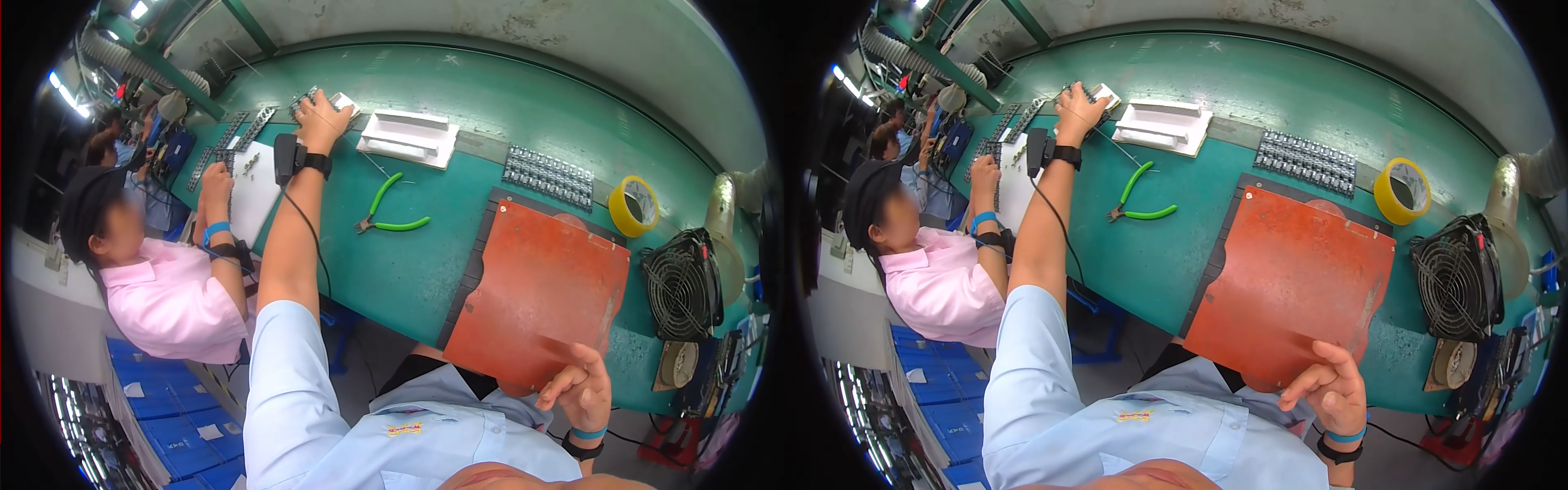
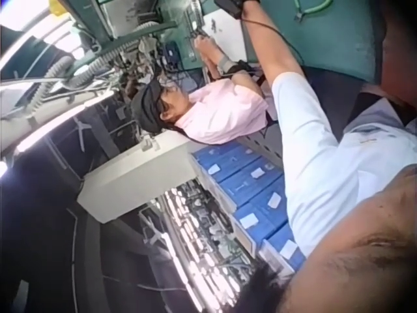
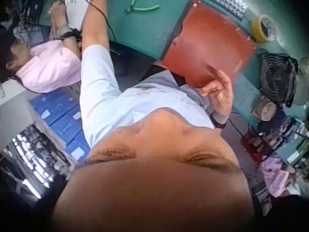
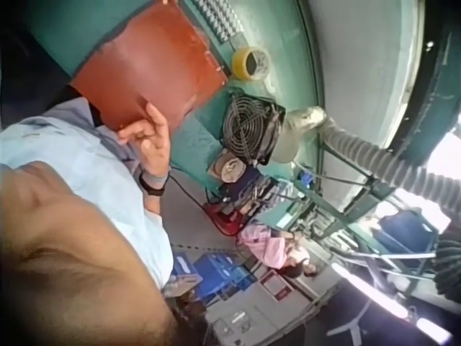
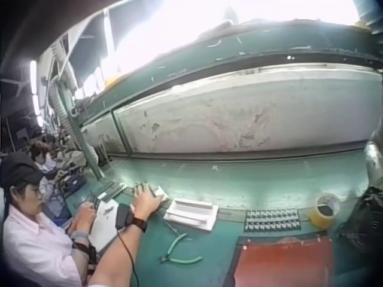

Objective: The technician is soldering small electronic components onto a printed circuit board at an electronics assembly station.

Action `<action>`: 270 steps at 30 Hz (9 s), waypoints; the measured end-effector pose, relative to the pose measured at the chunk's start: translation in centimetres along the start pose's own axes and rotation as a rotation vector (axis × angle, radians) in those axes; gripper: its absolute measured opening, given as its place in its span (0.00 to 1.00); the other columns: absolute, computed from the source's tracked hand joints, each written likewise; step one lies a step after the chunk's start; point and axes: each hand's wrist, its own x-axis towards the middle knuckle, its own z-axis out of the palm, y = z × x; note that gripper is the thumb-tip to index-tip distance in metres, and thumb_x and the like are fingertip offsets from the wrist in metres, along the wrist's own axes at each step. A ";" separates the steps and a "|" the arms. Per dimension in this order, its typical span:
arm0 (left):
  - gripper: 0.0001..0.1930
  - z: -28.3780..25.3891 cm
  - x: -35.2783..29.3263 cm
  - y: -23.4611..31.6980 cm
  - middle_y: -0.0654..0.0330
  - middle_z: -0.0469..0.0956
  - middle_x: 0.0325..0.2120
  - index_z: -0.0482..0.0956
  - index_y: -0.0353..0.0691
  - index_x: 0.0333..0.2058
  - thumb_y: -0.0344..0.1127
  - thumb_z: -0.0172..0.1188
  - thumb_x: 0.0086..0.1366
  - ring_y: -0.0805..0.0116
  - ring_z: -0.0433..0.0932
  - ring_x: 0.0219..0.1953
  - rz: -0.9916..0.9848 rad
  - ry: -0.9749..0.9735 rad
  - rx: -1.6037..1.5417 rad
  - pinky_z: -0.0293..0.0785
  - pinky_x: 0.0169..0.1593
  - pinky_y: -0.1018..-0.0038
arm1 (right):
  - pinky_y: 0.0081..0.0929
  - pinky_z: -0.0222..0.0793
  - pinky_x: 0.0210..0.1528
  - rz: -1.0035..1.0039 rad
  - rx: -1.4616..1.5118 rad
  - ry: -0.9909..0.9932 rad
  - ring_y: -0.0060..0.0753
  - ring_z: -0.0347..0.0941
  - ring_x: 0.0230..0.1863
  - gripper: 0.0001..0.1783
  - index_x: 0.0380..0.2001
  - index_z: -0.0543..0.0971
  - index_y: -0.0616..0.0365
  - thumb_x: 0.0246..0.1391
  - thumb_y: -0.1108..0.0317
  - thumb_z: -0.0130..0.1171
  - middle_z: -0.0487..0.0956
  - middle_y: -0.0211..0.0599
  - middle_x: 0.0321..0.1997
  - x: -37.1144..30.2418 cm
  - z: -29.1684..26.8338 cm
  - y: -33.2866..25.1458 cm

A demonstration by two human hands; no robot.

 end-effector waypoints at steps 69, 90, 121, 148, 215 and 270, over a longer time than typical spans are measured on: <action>0.37 -13.3 -40.3 11.2 0.36 0.57 0.64 0.62 0.36 0.64 0.40 0.66 0.59 0.33 0.58 0.66 1.109 -0.455 -0.480 0.59 0.65 0.49 | 0.26 0.72 0.49 -0.368 -0.714 0.275 0.26 0.75 0.43 0.29 0.63 0.65 0.64 0.58 0.79 0.54 0.79 0.39 0.41 -5.2 0.4 -0.8; 0.46 -13.9 -40.0 11.8 0.38 0.53 0.68 0.57 0.39 0.67 0.36 0.71 0.52 0.39 0.59 0.67 0.921 -0.591 -0.659 0.61 0.64 0.55 | 0.40 0.56 0.54 -0.535 -1.502 0.196 0.38 0.71 0.49 0.28 0.45 0.78 0.53 0.35 0.68 0.72 0.74 0.34 0.48 -1.0 3.6 1.5; 0.20 -9.8 -27.4 3.1 0.51 0.74 0.53 0.78 0.41 0.50 0.37 0.65 0.60 0.49 0.71 0.57 0.898 -0.029 -0.463 0.64 0.59 0.56 | 0.44 0.57 0.61 -0.402 -1.774 0.065 0.50 0.69 0.58 0.23 0.45 0.79 0.59 0.40 0.75 0.68 0.76 0.44 0.57 -3.0 1.7 -1.7; 0.12 -6.4 -21.3 -7.1 0.53 0.79 0.30 0.80 0.34 0.38 0.35 0.65 0.60 0.57 0.78 0.35 0.451 0.055 -0.331 0.73 0.40 0.63 | 0.32 0.70 0.49 -0.408 -1.443 0.238 0.44 0.73 0.49 0.19 0.47 0.78 0.64 0.48 0.79 0.60 0.77 0.47 0.52 -3.9 3.1 -2.2; 0.05 -7.8 -31.1 13.7 0.50 0.81 0.31 0.77 0.37 0.38 0.32 0.57 0.68 0.50 0.80 0.34 0.942 -0.421 -0.858 0.75 0.36 0.63 | 0.37 0.71 0.55 -0.456 -1.283 0.916 0.39 0.73 0.55 0.33 0.70 0.58 0.62 0.66 0.63 0.50 0.71 0.53 0.61 -18.9 -6.8 -5.7; 0.12 -12.4 -25.7 11.9 0.64 0.61 0.25 0.85 0.39 0.31 0.25 0.70 0.44 0.69 0.62 0.27 1.135 -0.431 -0.669 0.55 0.30 0.74 | 0.42 0.80 0.42 -0.496 -1.179 0.301 0.45 0.79 0.33 0.21 0.39 0.74 0.66 0.42 0.73 0.72 0.79 0.48 0.32 4.1 -0.4 -1.8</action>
